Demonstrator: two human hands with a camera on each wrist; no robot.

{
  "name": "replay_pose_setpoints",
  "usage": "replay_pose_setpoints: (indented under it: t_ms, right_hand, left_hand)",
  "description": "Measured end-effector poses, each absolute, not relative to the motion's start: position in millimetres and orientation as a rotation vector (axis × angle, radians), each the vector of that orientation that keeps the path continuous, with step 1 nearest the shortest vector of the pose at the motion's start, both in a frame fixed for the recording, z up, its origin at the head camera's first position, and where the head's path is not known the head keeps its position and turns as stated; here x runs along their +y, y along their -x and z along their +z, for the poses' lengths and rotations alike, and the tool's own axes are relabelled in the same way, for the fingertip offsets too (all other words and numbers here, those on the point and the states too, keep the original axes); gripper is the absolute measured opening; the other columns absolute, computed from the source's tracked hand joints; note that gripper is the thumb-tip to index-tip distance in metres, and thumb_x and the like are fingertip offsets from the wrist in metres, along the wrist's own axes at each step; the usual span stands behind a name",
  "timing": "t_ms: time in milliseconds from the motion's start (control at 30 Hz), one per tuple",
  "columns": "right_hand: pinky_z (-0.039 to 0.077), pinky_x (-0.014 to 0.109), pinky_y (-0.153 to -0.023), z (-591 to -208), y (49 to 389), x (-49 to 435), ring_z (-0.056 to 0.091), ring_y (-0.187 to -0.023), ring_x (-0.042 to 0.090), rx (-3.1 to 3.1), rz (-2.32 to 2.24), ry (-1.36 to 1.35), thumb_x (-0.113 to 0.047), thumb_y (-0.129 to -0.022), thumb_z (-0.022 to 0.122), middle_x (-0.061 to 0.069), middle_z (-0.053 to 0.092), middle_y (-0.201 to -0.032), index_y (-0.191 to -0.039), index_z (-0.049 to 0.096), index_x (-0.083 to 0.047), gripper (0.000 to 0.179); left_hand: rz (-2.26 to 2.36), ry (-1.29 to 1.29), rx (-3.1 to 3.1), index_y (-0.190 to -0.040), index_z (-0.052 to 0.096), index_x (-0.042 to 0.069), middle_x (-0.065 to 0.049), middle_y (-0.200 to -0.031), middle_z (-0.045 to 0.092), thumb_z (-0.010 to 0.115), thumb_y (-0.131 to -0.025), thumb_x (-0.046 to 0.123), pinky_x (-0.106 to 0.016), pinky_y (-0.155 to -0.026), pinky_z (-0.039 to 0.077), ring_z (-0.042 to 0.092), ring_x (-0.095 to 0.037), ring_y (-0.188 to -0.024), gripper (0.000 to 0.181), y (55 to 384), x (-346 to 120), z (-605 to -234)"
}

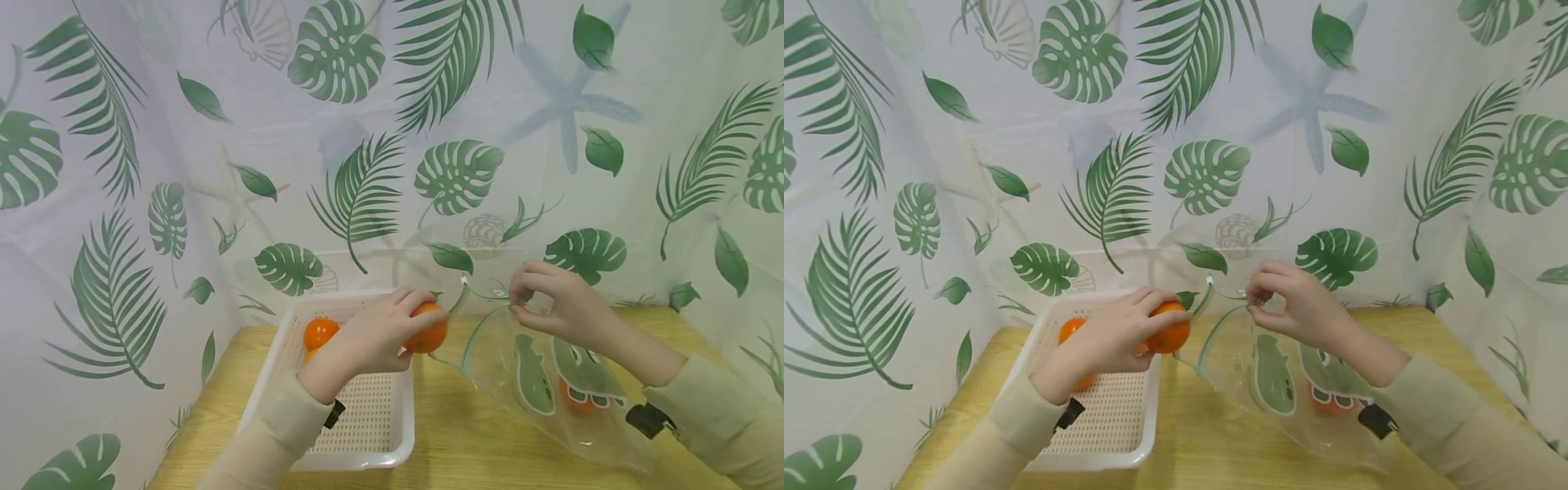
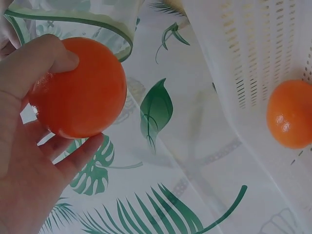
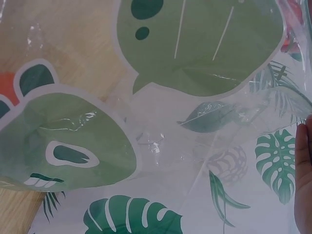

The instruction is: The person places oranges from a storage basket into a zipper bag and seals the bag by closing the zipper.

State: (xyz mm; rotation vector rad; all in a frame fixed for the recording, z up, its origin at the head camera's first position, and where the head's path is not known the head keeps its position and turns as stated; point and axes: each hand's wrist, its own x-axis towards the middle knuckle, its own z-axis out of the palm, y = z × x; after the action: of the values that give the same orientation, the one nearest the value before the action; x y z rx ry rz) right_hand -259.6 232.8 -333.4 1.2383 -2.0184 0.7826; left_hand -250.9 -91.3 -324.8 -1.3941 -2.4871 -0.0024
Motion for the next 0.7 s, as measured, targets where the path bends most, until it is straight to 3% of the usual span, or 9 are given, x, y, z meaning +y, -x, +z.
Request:
replay_pose_setpoints:
  t_ms: [200,433,700]
  right_hand:
    - [0.048,0.007,-0.079,-333,258,235,0.058,-0.082,0.005,-2.043,0.778,-1.232,0.008,-0.074,0.078,-0.001,0.064,-0.090,-0.088,0.067,-0.015,0.029]
    - [0.048,0.008,-0.078,-331,257,235,0.057,-0.082,0.004,-2.039,0.766,-1.219,0.013,-0.067,0.079,-0.004,0.063,-0.090,-0.088,0.066,-0.015,0.037]
    - [0.048,0.008,-0.078,-330,256,235,0.057,-0.082,0.004,-2.034,0.777,-1.224,0.011,-0.070,0.078,-0.002,0.063,-0.090,-0.088,0.066,-0.015,0.034]
  left_hand:
    - [0.009,1.411,-2.472,-0.146,0.059,0.026,-0.006,-0.153,0.053,0.084,-0.078,0.009,-0.040,-0.106,0.057,0.054,-0.025,-0.138,0.075,252,-84,-328]
    - [0.007,1.455,-2.422,-0.147,0.059,0.023,-0.008,-0.151,0.054,0.084,-0.078,0.006,-0.038,-0.108,0.056,0.056,-0.025,-0.137,0.076,251,-77,-328]
    - [0.011,1.471,-2.461,-0.150,0.056,0.025,-0.005,-0.152,0.053,0.085,-0.079,0.009,-0.036,-0.106,0.056,0.053,-0.023,-0.139,0.078,251,-72,-329]
